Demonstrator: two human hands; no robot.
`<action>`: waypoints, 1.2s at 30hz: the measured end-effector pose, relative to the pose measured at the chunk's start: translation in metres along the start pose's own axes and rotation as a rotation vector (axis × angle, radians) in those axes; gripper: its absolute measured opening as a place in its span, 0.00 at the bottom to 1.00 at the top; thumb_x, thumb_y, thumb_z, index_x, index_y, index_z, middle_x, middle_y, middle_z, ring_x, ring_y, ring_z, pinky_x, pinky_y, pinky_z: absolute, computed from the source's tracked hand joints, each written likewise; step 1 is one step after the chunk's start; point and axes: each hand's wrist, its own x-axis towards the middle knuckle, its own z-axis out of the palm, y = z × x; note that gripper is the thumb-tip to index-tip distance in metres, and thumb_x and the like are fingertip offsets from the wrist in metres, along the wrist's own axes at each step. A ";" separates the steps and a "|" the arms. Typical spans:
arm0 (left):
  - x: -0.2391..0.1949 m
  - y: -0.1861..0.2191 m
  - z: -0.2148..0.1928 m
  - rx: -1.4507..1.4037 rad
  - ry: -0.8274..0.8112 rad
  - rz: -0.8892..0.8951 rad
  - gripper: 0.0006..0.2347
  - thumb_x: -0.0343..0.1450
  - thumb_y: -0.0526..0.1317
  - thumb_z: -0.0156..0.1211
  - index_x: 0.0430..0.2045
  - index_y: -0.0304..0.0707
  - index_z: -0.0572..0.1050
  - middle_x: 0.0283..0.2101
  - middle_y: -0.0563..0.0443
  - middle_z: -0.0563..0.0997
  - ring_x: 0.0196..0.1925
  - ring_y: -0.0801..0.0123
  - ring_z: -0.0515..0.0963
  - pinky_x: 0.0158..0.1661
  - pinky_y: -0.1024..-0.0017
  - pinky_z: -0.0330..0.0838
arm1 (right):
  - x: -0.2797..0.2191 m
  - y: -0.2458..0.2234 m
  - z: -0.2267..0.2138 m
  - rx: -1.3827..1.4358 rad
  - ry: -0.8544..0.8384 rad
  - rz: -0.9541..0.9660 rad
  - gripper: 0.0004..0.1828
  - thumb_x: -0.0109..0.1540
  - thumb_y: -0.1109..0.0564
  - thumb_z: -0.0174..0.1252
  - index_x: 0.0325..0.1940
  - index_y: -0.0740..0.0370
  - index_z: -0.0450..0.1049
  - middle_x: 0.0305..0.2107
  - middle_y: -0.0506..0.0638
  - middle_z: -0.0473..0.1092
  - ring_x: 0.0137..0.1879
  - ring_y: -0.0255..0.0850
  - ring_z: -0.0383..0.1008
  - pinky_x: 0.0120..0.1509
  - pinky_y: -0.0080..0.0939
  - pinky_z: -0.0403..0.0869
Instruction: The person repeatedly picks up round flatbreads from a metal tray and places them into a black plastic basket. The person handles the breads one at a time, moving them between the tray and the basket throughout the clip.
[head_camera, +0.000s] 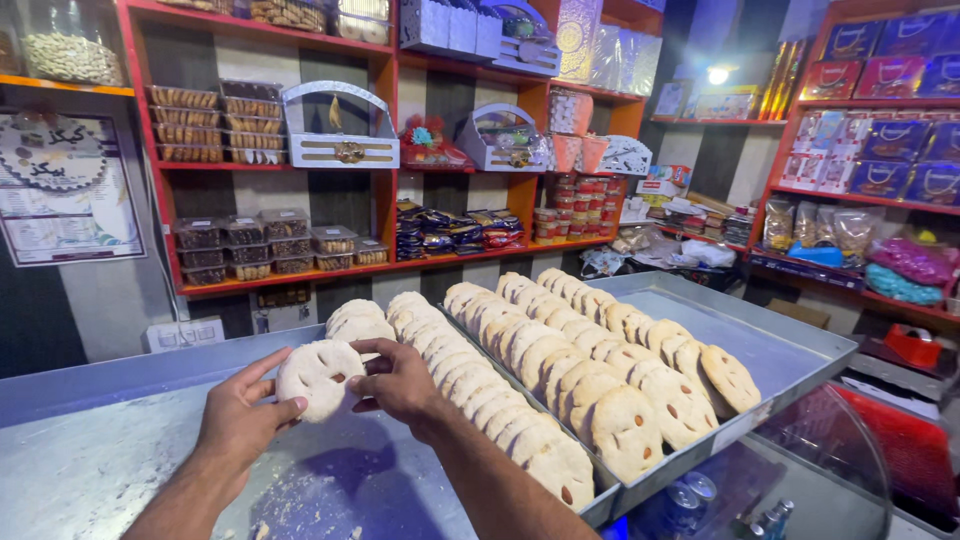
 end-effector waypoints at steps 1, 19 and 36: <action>-0.005 0.003 0.002 -0.002 -0.007 0.001 0.33 0.64 0.15 0.63 0.64 0.45 0.74 0.51 0.35 0.83 0.44 0.55 0.77 0.44 0.58 0.78 | 0.000 0.003 -0.003 -0.002 0.007 -0.002 0.29 0.58 0.70 0.60 0.65 0.63 0.72 0.41 0.57 0.76 0.43 0.47 0.78 0.43 0.45 0.83; -0.108 0.021 0.009 0.086 -0.281 0.209 0.34 0.62 0.18 0.66 0.63 0.53 0.75 0.59 0.42 0.81 0.34 0.65 0.80 0.37 0.72 0.74 | -0.145 -0.040 -0.009 -0.020 0.299 -0.093 0.32 0.55 0.71 0.61 0.64 0.64 0.73 0.37 0.59 0.74 0.40 0.47 0.78 0.42 0.45 0.84; -0.168 -0.003 0.131 -0.023 -0.654 0.304 0.40 0.55 0.19 0.74 0.65 0.51 0.73 0.48 0.29 0.79 0.42 0.50 0.82 0.39 0.57 0.82 | -0.284 -0.052 -0.117 -0.225 0.486 -0.246 0.44 0.48 0.68 0.73 0.69 0.54 0.71 0.41 0.61 0.75 0.42 0.43 0.79 0.40 0.42 0.85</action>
